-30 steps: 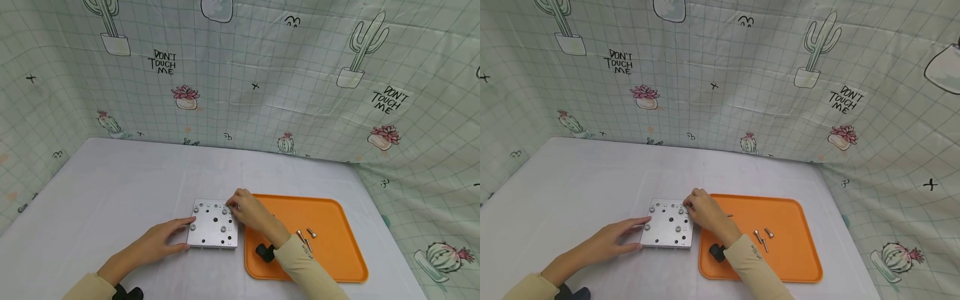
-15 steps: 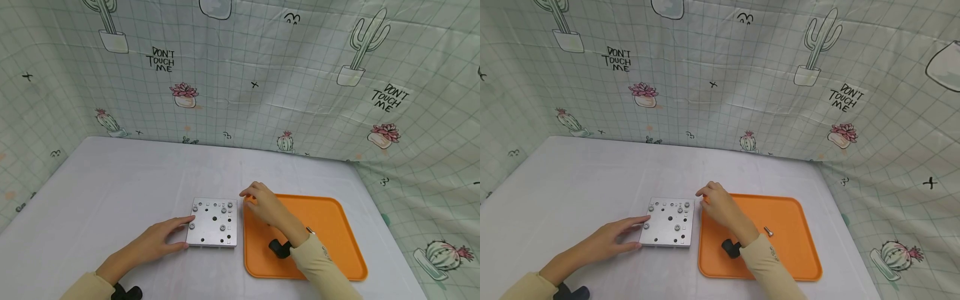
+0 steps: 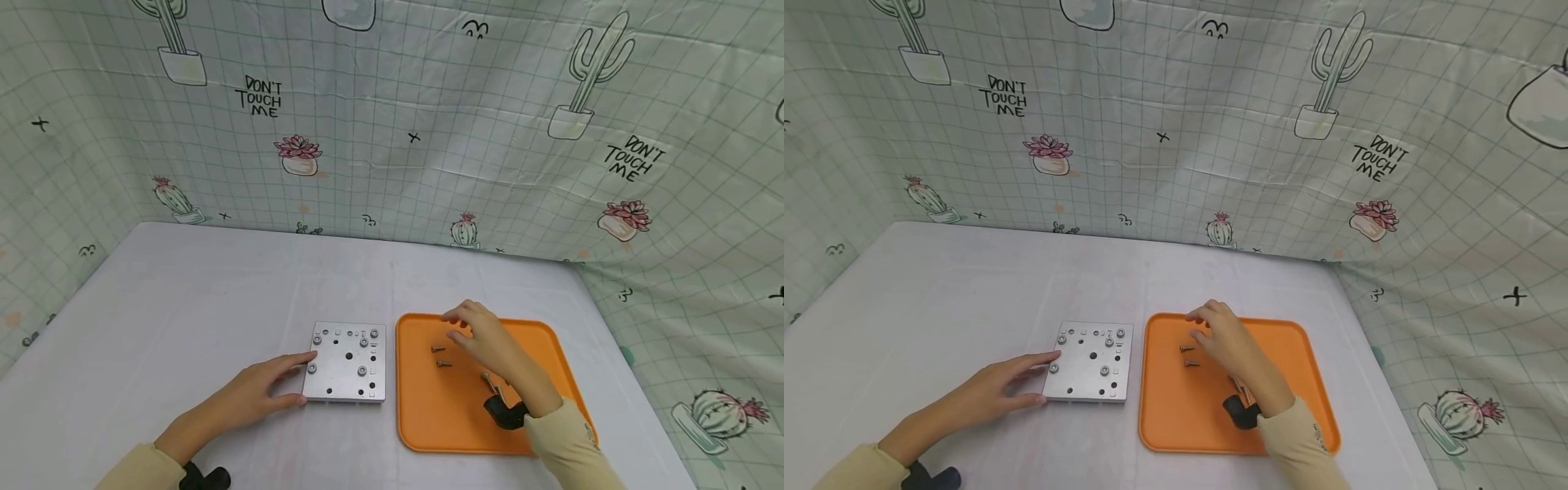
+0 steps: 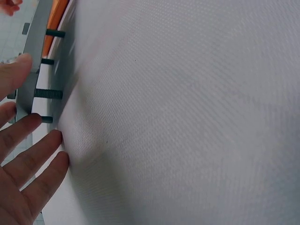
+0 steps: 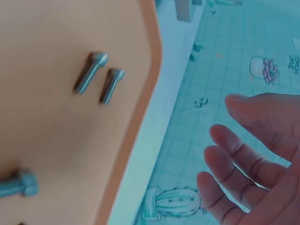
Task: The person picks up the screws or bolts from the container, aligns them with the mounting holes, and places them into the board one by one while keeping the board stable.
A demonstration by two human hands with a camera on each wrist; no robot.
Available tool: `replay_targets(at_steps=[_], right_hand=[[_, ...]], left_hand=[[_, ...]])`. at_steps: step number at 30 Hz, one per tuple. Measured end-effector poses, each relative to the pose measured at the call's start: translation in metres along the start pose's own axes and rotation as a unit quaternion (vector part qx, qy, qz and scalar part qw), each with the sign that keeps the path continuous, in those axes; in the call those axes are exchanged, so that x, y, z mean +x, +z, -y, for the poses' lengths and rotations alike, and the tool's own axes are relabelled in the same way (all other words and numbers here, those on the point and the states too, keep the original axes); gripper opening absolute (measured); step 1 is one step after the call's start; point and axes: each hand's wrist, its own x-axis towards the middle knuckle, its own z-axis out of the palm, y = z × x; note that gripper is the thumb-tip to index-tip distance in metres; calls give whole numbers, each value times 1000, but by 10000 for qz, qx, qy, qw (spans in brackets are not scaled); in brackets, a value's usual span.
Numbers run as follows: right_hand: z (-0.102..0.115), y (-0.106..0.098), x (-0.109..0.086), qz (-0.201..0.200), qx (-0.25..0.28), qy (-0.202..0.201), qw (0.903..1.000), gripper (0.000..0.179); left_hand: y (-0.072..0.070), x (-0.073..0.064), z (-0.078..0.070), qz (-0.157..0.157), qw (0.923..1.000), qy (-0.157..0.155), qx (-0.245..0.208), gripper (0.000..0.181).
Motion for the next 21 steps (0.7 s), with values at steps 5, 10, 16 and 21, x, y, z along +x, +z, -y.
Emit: replay_targets(at_steps=[5,10,16,21], right_hand=[[-13,-7,-16,315,-30,451,9985,24],[-23,-10,-28,568,-104,740,9956,21],[-34,-8,-38,846,37,1140,9899,19],[-40,-3,-41,976,50,1447,9846,20]], left_hand=[[-2,0,-1,5,10000,41,34,65],[-3,0,-3,15,10000,25,71,65],[-3,0,-4,-23,10000,-10,69,64],[-3,0,-4,-31,9999,10,113,64]])
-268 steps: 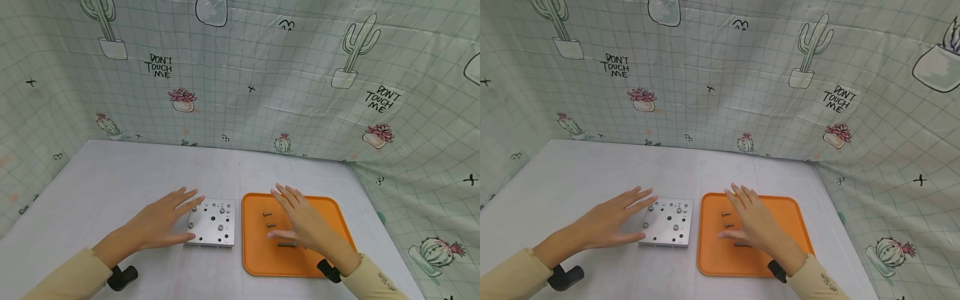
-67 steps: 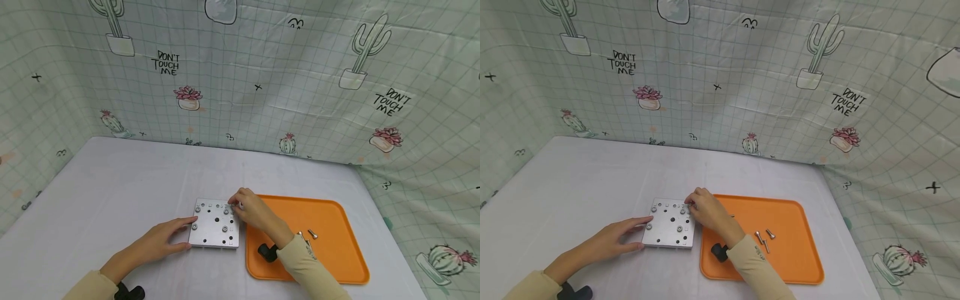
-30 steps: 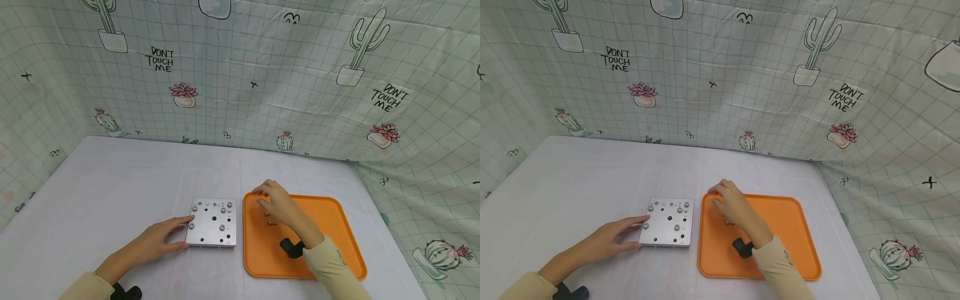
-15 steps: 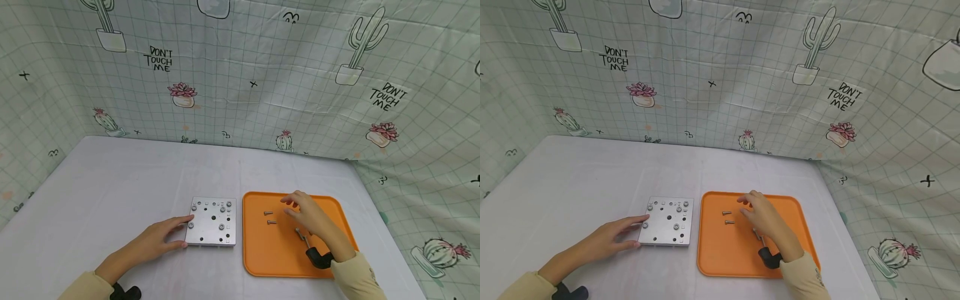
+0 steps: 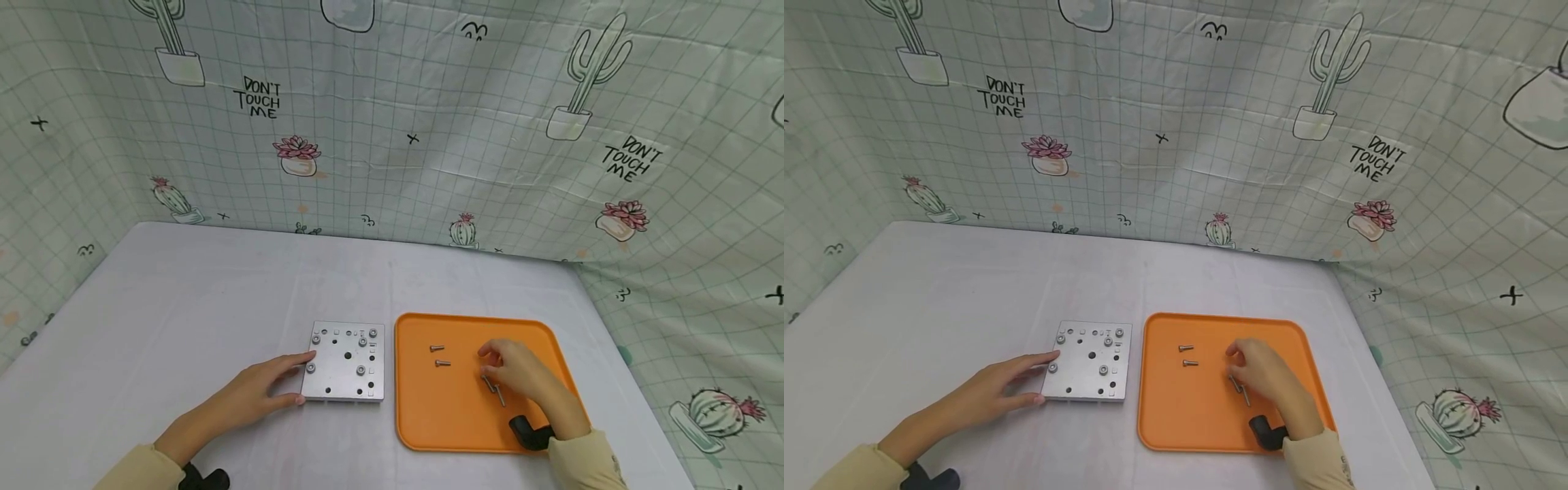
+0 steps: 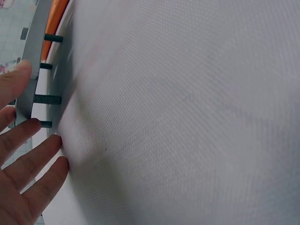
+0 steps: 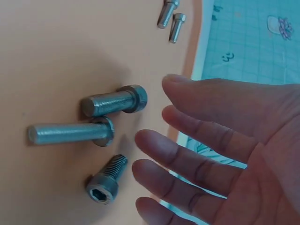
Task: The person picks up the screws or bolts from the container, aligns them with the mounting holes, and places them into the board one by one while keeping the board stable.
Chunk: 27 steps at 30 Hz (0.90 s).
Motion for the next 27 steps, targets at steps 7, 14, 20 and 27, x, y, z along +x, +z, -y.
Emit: replay_targets(at_steps=[7,14,20,27], right_hand=[[-5,8,2,84,-219,151,9996,18],[-3,12,2,112,-318,207,9992,14],[1,13,2,140,-355,144,9992,11],[2,14,2,148,-360,280,9989,8]], left_hand=[[1,0,2,-28,10000,64,45,64],[1,-1,2,-45,9998,216,30,63],[1,-2,3,-69,9999,134,31,62],[1,-3,2,-51,10000,68,4,62]])
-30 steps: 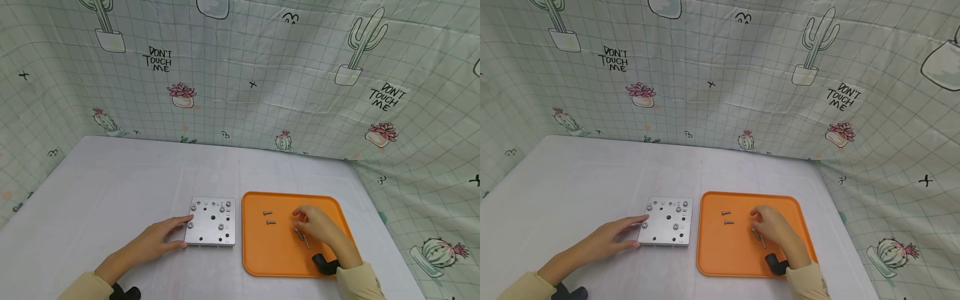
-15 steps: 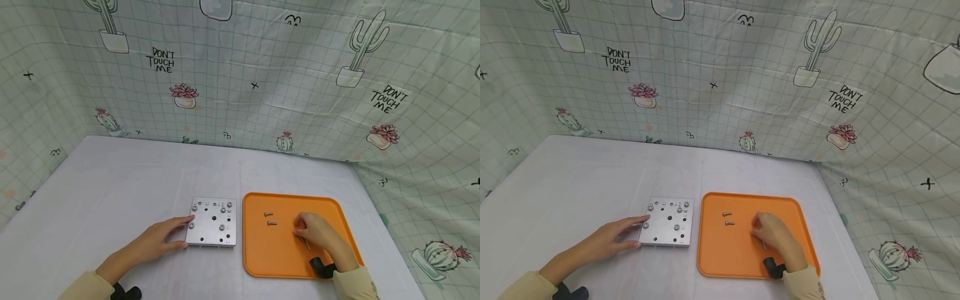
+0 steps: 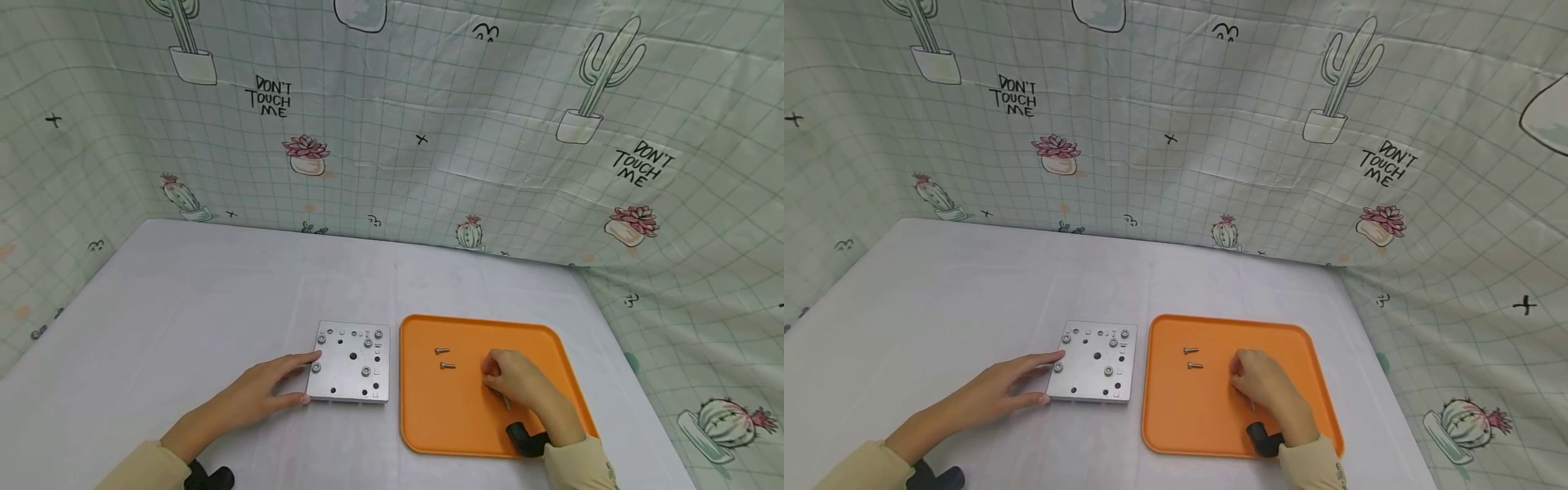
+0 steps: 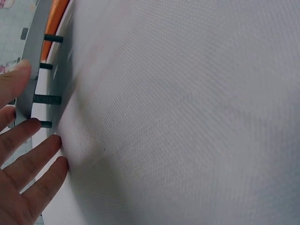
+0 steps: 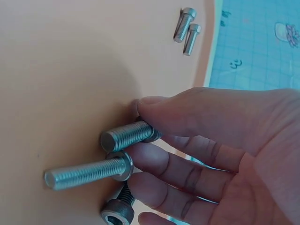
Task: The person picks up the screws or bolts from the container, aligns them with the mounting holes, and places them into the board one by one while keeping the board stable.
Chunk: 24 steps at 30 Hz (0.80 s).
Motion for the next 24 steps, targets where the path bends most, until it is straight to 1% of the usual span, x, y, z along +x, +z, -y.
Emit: replay_targets(at_steps=[8,16,21,24], right_hand=[[4,-1,-1,5,20,75,10000,6],[12,-4,1,-99,-71,-29,9999,6],[19,-6,2,-160,45,-74,9998,8],[23,-7,3,-241,114,-203,9994,8]], left_hand=[[-3,-1,-2,2,10000,77,-5,62],[-1,-2,-1,32,10000,29,0,62],[-1,-2,0,12,10000,26,14,62],[-1,-1,0,19,10000,8,13,62]])
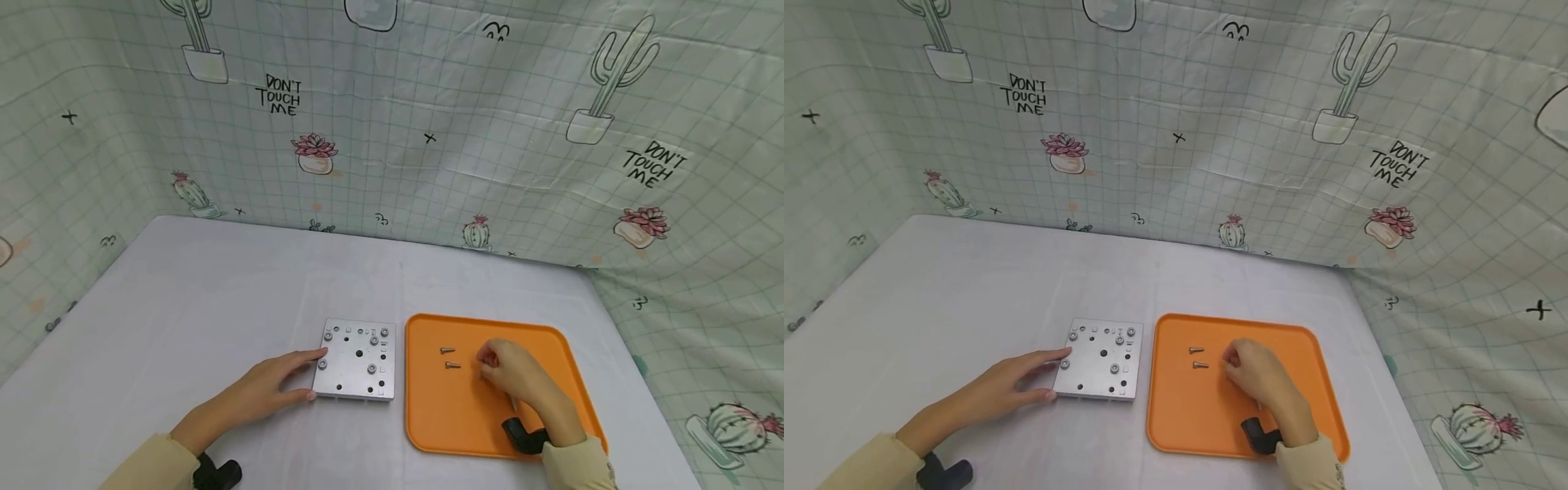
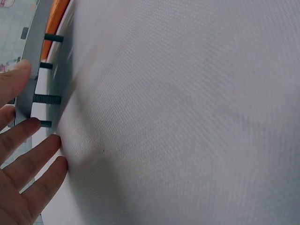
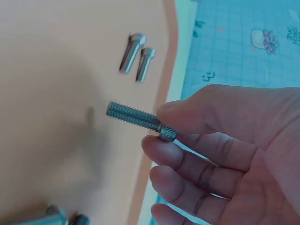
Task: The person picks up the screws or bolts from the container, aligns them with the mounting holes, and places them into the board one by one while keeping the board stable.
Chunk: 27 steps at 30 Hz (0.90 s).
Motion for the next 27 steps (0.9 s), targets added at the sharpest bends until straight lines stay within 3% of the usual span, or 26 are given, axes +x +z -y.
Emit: replay_targets(at_steps=[18,27], right_hand=[[44,-3,5,-767,169,-947,9924,10],[66,2,12,-816,388,-1227,9883,10]], left_hand=[[0,3,0,49,9999,-93,44,63],[1,1,1,33,10000,-71,1,63]])
